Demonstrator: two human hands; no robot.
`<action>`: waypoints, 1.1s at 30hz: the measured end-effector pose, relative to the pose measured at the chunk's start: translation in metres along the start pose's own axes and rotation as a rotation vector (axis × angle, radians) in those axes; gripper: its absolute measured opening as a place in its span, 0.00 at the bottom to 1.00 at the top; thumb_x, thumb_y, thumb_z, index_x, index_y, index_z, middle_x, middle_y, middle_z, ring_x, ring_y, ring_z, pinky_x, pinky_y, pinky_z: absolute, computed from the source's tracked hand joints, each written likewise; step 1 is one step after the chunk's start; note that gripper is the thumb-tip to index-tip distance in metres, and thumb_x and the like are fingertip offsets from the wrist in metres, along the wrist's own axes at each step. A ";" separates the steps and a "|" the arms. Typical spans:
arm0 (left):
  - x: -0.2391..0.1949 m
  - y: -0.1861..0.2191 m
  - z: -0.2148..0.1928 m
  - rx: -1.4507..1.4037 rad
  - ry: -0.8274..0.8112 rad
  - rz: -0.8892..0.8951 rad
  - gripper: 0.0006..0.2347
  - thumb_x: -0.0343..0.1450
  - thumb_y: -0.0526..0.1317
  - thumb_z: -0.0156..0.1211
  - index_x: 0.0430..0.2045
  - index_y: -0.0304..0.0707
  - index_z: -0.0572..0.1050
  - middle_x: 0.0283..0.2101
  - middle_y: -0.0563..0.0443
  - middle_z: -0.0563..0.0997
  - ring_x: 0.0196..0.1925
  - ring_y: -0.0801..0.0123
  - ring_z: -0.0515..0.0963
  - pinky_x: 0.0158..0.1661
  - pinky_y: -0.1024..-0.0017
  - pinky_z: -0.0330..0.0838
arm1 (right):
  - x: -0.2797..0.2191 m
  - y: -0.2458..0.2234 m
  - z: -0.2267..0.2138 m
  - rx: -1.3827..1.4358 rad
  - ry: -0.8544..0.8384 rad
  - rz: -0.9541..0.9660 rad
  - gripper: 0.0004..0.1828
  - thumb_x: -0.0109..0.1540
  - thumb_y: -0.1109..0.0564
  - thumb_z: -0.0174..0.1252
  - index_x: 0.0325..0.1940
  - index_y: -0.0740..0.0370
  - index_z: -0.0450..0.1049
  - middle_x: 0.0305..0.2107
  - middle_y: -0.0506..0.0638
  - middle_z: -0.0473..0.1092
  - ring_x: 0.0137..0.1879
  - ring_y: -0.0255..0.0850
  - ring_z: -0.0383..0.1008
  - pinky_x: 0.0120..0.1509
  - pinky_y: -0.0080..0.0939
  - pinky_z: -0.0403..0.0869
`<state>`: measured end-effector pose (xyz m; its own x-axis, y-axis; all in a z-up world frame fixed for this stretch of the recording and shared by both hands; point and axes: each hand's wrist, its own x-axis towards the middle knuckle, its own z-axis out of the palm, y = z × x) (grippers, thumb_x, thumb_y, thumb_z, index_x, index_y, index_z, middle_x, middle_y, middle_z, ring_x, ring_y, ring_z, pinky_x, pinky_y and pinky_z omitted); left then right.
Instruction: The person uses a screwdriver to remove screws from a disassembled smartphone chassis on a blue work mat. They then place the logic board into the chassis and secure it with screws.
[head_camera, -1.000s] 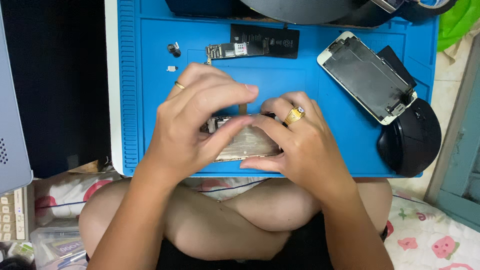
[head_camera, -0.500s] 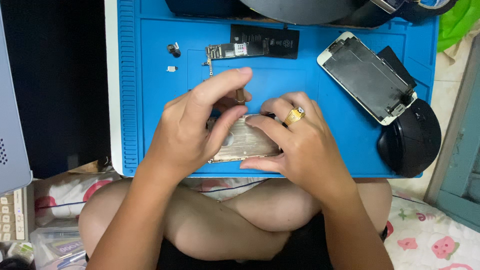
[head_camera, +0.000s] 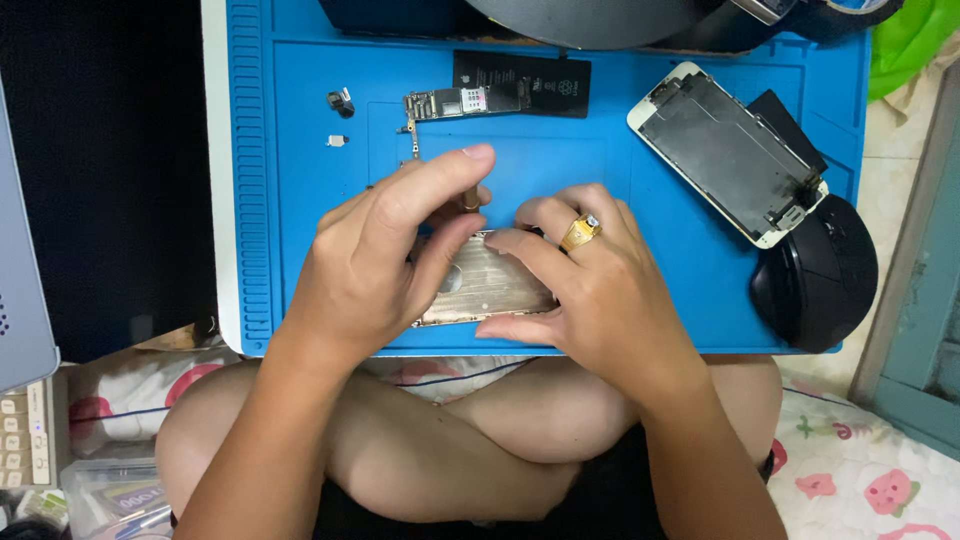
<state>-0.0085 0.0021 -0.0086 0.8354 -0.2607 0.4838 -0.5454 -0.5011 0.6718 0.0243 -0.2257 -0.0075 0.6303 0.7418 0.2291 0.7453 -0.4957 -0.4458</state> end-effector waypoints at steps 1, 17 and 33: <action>-0.001 0.000 0.000 0.000 0.000 0.000 0.19 0.83 0.23 0.62 0.67 0.31 0.63 0.53 0.36 0.83 0.51 0.55 0.87 0.55 0.64 0.84 | 0.000 0.000 0.000 0.000 0.000 0.000 0.37 0.57 0.30 0.73 0.57 0.60 0.77 0.49 0.53 0.71 0.53 0.57 0.66 0.58 0.60 0.70; -0.008 -0.002 -0.015 -0.184 0.607 -0.223 0.24 0.86 0.31 0.58 0.73 0.43 0.52 0.68 0.31 0.68 0.45 0.48 0.87 0.40 0.61 0.92 | -0.001 0.001 0.001 -0.023 -0.015 0.004 0.39 0.55 0.30 0.76 0.58 0.57 0.77 0.49 0.53 0.72 0.53 0.56 0.67 0.57 0.58 0.70; -0.006 -0.001 -0.023 -0.197 0.575 -0.295 0.22 0.86 0.37 0.54 0.73 0.40 0.52 0.51 0.28 0.79 0.38 0.64 0.80 0.34 0.76 0.80 | 0.002 0.001 -0.002 -0.117 -0.081 0.053 0.37 0.55 0.28 0.73 0.60 0.47 0.78 0.48 0.51 0.69 0.52 0.55 0.65 0.52 0.56 0.65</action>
<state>-0.0145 0.0236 0.0010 0.8126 0.3719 0.4488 -0.3472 -0.3098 0.8852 0.0266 -0.2255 -0.0057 0.6531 0.7451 0.1352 0.7349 -0.5806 -0.3504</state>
